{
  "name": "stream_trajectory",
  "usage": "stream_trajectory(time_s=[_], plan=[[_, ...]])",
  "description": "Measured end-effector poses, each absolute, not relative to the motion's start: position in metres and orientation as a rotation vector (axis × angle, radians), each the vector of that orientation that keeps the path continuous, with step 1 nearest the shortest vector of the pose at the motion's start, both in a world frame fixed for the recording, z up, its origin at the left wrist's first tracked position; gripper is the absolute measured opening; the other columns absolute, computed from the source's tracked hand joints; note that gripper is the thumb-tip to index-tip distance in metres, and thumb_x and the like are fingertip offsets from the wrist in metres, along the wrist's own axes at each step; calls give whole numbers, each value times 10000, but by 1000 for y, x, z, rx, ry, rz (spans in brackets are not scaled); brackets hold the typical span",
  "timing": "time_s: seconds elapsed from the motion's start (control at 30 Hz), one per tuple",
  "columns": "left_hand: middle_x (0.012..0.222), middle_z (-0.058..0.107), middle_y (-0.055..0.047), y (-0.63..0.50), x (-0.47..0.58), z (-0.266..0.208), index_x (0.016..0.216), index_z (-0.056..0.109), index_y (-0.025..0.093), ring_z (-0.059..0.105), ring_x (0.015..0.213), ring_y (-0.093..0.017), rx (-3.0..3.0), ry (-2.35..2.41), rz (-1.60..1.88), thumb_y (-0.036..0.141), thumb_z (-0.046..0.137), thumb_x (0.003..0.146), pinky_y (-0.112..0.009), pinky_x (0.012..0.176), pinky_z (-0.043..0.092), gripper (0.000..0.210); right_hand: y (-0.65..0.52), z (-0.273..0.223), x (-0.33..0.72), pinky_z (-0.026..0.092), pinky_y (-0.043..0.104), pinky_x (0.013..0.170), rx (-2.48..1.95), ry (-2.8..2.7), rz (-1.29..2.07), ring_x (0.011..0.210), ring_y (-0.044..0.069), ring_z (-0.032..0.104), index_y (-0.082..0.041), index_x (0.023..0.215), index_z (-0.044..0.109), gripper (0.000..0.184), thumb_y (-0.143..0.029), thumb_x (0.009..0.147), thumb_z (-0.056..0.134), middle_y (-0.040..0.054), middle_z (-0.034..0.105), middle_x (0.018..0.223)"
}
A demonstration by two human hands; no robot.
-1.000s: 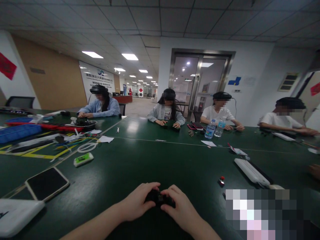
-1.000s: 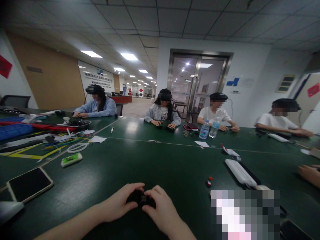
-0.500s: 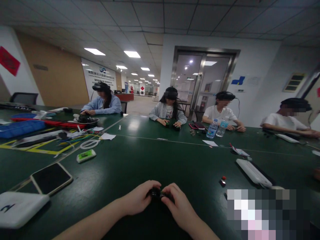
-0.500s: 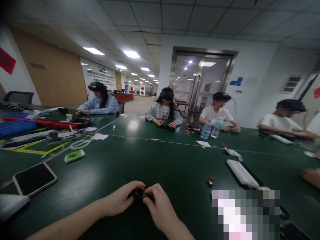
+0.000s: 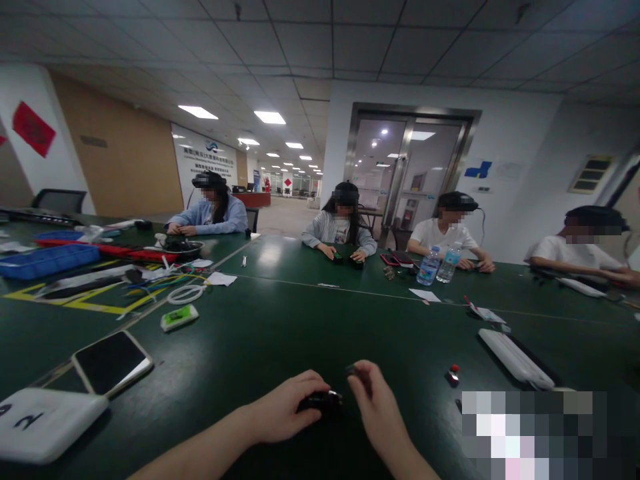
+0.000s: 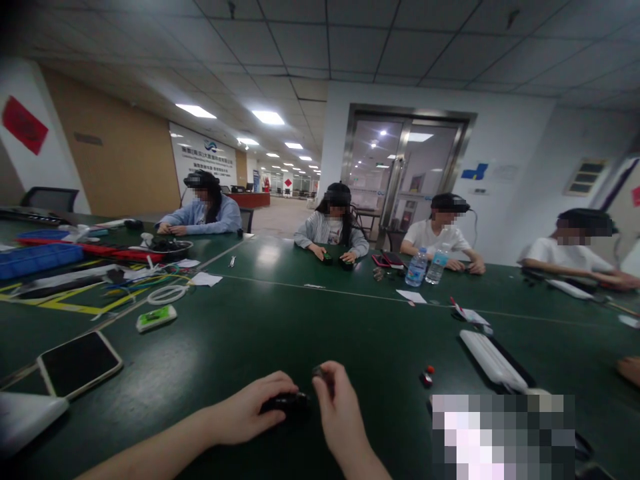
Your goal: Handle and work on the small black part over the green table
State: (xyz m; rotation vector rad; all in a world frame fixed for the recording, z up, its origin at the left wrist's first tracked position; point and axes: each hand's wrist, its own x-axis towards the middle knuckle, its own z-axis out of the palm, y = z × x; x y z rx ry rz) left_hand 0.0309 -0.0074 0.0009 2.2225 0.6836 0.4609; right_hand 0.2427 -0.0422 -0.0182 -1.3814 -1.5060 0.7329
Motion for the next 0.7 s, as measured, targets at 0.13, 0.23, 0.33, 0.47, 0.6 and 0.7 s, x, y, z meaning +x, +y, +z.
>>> stream_trajectory(time_s=[0.13,0.23,0.33,0.47,0.6,0.7], plan=[[1196,499,-50,-6,29,-2,1214,505,260,469,1102,-188,2216,729,444,232,543,803,-352,987,360,413,-30,-27,271,443,310,649,-1486,-999,552,742,203,541,-201,1047,486,394,-506,798,467,26,553,819],[1205,500,-44,-4,29,-6,1217,509,266,463,1115,-196,2204,759,432,241,556,795,-363,995,350,425,-26,-31,279,429,305,604,-1509,-882,601,762,209,539,-209,1109,482,491,-550,755,490,35,554,894],[1218,492,-45,-3,29,-7,1229,511,268,455,1128,-196,2199,776,438,238,563,792,-355,1004,340,441,-28,-31,276,422,308,590,-1541,-921,645,758,213,538,-219,1104,514,504,-576,749,486,29,563,876],[1216,480,-47,-3,31,-8,1218,529,279,455,1119,-206,2191,822,446,235,568,786,-370,1000,340,436,-32,-32,269,431,313,587,-1552,-932,684,727,210,541,-221,1107,528,517,-593,752,483,26,577,846],[1203,489,-47,-4,32,-11,1213,535,276,467,1107,-205,2179,843,462,233,574,776,-365,994,347,441,-29,-40,272,428,306,538,-1555,-922,749,678,209,546,-218,1090,551,531,-612,739,492,27,594,801],[1241,478,-42,-5,32,-15,1237,510,276,452,1138,-199,2147,873,477,242,579,773,-357,1016,324,470,-25,-50,277,441,299,542,-1540,-888,750,699,209,563,-220,1075,570,534,-612,714,528,31,610,826]])
